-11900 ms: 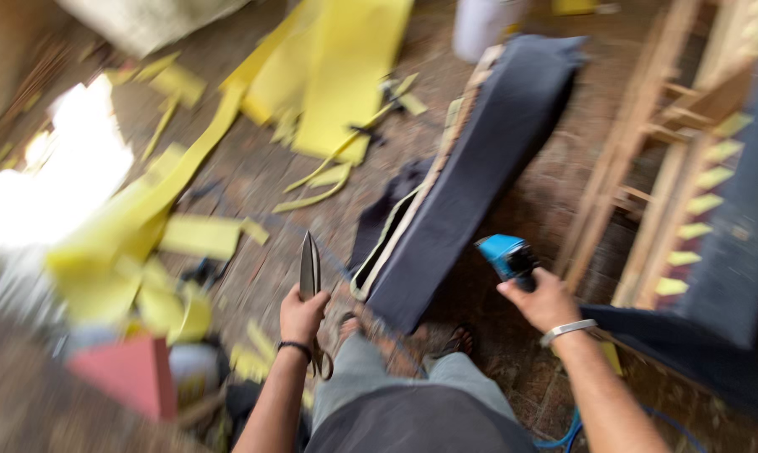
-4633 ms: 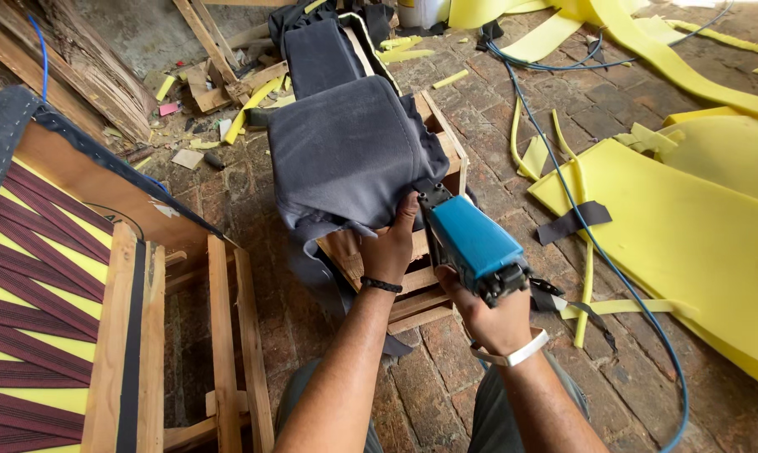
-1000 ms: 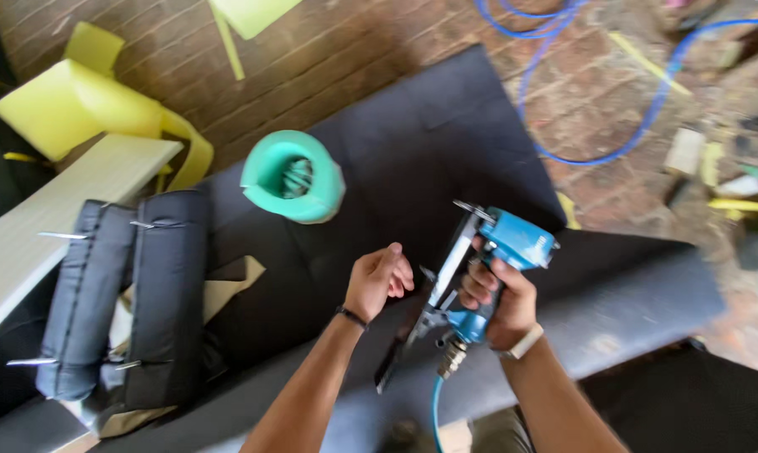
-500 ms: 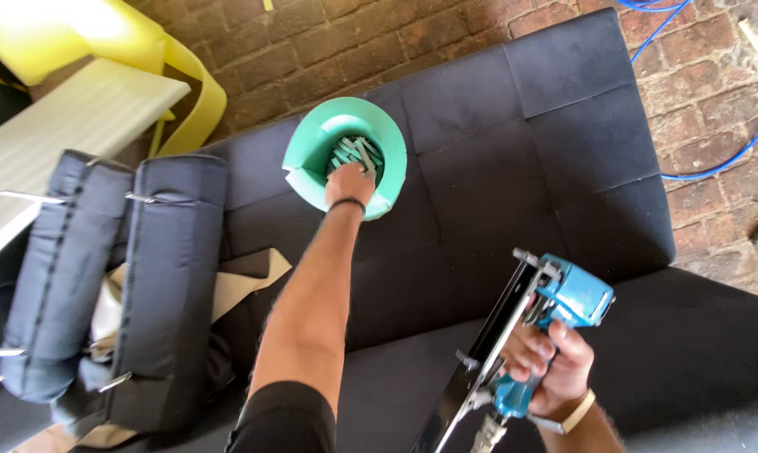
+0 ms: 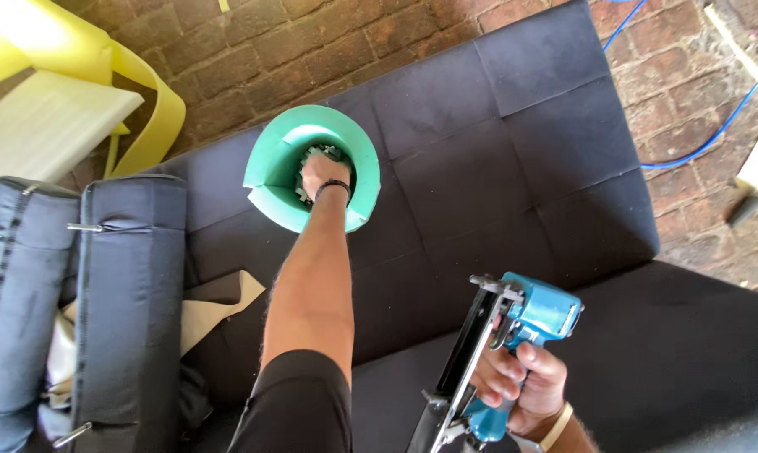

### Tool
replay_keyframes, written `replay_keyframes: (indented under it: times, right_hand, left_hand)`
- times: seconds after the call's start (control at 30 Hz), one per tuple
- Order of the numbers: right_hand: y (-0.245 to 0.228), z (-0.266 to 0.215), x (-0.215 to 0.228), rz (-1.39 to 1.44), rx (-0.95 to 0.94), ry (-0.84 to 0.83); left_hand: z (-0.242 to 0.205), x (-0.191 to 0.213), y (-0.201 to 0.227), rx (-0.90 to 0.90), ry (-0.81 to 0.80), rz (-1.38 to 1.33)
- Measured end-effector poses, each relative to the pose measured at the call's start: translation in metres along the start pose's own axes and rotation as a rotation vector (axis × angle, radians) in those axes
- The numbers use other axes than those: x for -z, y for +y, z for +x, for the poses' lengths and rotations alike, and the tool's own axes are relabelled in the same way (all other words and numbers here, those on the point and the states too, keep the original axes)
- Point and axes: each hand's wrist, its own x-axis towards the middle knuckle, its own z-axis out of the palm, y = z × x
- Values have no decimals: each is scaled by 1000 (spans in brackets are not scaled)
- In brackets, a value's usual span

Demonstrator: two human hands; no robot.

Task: The person staples dark fabric onto a wooden chair frame using a pneumatic staple gun. They pull and smooth the fabric, then secure it along the edges and corners of the frame.

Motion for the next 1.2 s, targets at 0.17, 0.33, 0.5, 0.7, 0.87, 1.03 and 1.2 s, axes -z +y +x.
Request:
replay_keyframes:
  times: [0.17,0.33,0.5,0.7,0.87,1.03,1.2]
  right_hand:
    - [-11,-12,-9,-2,57,-90]
    - [-25,-44,-29,21,90,-206]
    - [-41,-103,-44,32,184,-238]
    - [-47,-176,-37,60,310,-230]
    - [-48,-248,-26,64,450,-236]
    - [-35,-335,-6,87,646,-235]
    - [10,-447,26,132,892,-270]
  left_hand:
    - [-66,82,16,-93,103,-533]
    - [-209,171,22,-178,-350,-948]
    - [-377,235,48,-347,-802,-1231]
    - [-489,270,97,-717,-867,-849]
    - [-568,290,113,-1129,-733,-569]
    - [-669,299,93,-1474,-637,-330]
    - [-765,300,34,-1701,-758,-326]
